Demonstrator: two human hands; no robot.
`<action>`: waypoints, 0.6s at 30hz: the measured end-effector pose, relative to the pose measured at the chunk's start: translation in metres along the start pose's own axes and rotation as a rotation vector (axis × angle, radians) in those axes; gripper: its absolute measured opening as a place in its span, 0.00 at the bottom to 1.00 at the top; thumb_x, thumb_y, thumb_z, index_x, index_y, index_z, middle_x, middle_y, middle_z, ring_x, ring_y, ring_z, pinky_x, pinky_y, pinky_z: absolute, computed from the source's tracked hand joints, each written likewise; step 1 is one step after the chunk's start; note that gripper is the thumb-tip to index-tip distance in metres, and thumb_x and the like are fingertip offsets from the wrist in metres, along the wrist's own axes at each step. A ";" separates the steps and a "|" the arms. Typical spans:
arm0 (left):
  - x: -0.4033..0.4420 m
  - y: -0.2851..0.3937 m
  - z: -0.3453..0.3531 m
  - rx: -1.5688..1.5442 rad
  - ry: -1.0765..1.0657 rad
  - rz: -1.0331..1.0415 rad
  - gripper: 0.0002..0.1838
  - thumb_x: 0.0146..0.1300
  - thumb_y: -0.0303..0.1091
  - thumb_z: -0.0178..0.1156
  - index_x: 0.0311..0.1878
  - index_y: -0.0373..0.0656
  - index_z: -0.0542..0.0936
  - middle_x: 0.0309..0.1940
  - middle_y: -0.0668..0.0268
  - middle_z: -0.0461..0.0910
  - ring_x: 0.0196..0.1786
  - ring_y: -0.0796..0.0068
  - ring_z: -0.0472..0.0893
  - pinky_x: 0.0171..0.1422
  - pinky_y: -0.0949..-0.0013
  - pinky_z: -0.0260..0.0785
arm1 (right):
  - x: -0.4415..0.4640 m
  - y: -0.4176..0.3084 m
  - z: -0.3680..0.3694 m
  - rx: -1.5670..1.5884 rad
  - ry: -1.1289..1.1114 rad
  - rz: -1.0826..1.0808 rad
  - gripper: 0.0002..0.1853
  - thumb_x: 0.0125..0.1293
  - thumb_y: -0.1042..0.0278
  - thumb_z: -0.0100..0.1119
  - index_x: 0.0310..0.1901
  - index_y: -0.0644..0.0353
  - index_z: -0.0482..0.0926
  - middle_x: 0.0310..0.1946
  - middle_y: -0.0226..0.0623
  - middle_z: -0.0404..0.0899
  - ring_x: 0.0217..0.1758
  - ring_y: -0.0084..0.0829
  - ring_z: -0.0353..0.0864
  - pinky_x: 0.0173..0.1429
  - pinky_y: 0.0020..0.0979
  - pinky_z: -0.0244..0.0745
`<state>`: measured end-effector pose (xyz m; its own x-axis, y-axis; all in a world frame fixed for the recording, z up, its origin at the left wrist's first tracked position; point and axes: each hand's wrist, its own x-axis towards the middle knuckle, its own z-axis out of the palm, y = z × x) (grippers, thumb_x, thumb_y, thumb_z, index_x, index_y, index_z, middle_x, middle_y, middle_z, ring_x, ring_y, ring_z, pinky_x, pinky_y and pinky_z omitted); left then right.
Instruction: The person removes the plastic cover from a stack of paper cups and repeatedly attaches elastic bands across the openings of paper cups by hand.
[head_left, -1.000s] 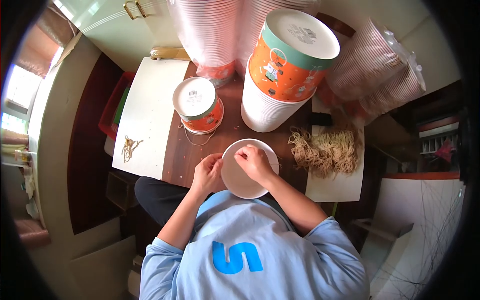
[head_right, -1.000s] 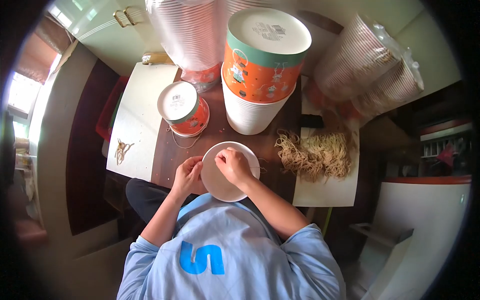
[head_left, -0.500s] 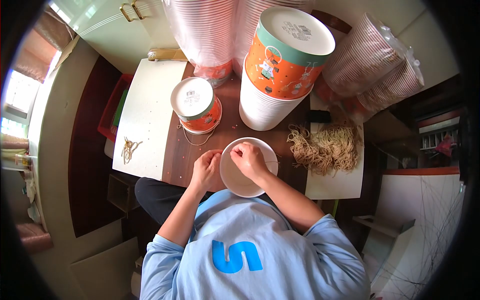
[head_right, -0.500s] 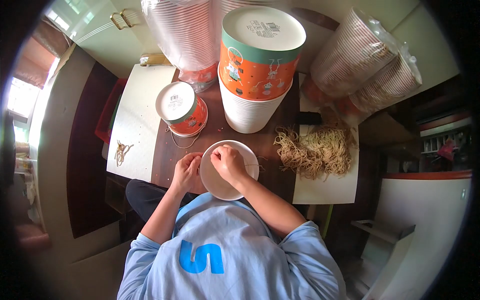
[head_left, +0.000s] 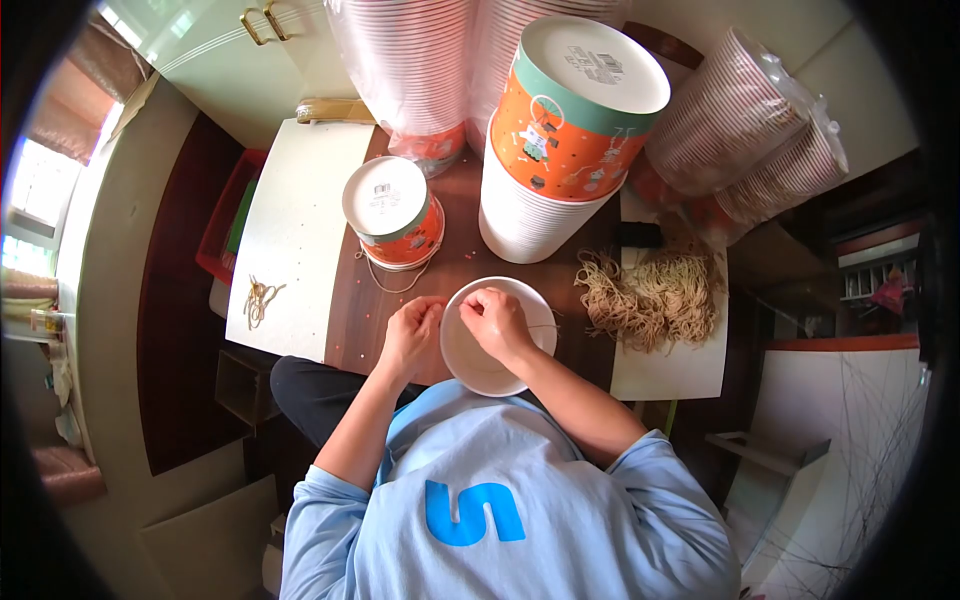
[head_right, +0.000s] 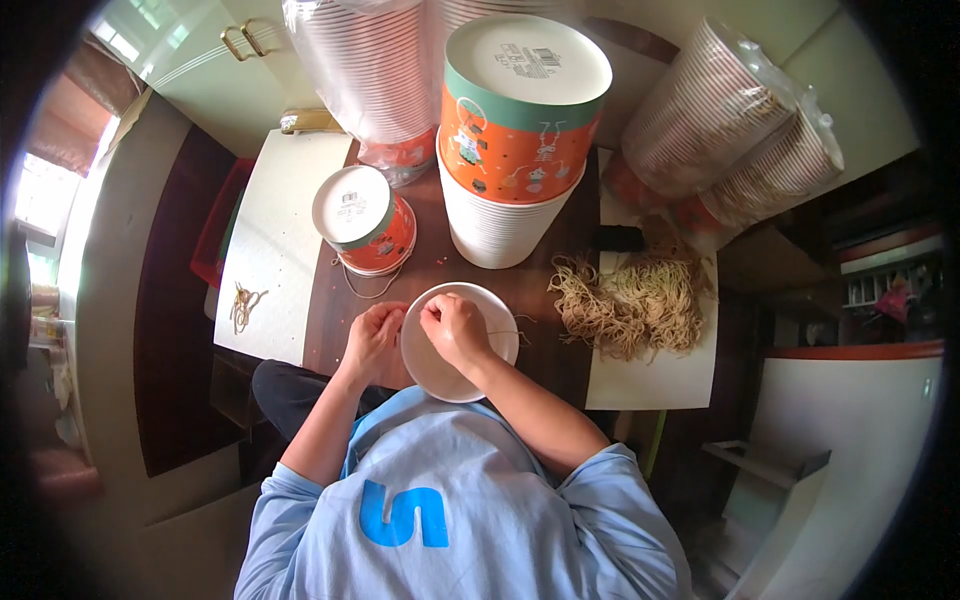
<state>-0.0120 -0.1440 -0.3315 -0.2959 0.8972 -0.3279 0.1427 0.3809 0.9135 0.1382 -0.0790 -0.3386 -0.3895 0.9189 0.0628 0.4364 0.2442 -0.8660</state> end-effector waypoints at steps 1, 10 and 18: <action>0.003 0.000 -0.001 0.031 -0.017 0.025 0.13 0.68 0.32 0.54 0.48 0.35 0.81 0.34 0.59 0.84 0.39 0.74 0.82 0.45 0.71 0.74 | 0.000 0.001 0.001 0.007 -0.006 0.012 0.05 0.57 0.71 0.63 0.28 0.62 0.80 0.28 0.46 0.81 0.30 0.45 0.82 0.35 0.39 0.77; 0.020 0.032 -0.019 0.396 -0.274 0.330 0.11 0.60 0.27 0.57 0.44 0.38 0.83 0.35 0.52 0.82 0.39 0.55 0.82 0.45 0.63 0.74 | 0.003 -0.005 0.000 0.024 -0.103 0.030 0.07 0.59 0.70 0.63 0.34 0.64 0.83 0.31 0.46 0.82 0.33 0.42 0.83 0.39 0.37 0.76; 0.011 0.003 -0.005 -0.141 -0.185 -0.150 0.09 0.65 0.29 0.53 0.39 0.33 0.78 0.33 0.55 0.83 0.37 0.60 0.85 0.45 0.61 0.78 | 0.010 -0.005 -0.025 -0.055 -0.278 -0.026 0.08 0.60 0.71 0.61 0.40 0.62 0.79 0.31 0.46 0.82 0.36 0.46 0.83 0.42 0.41 0.77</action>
<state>-0.0192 -0.1344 -0.3313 -0.1244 0.8636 -0.4886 -0.0259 0.4894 0.8717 0.1524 -0.0632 -0.3214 -0.6054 0.7936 -0.0606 0.4639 0.2899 -0.8371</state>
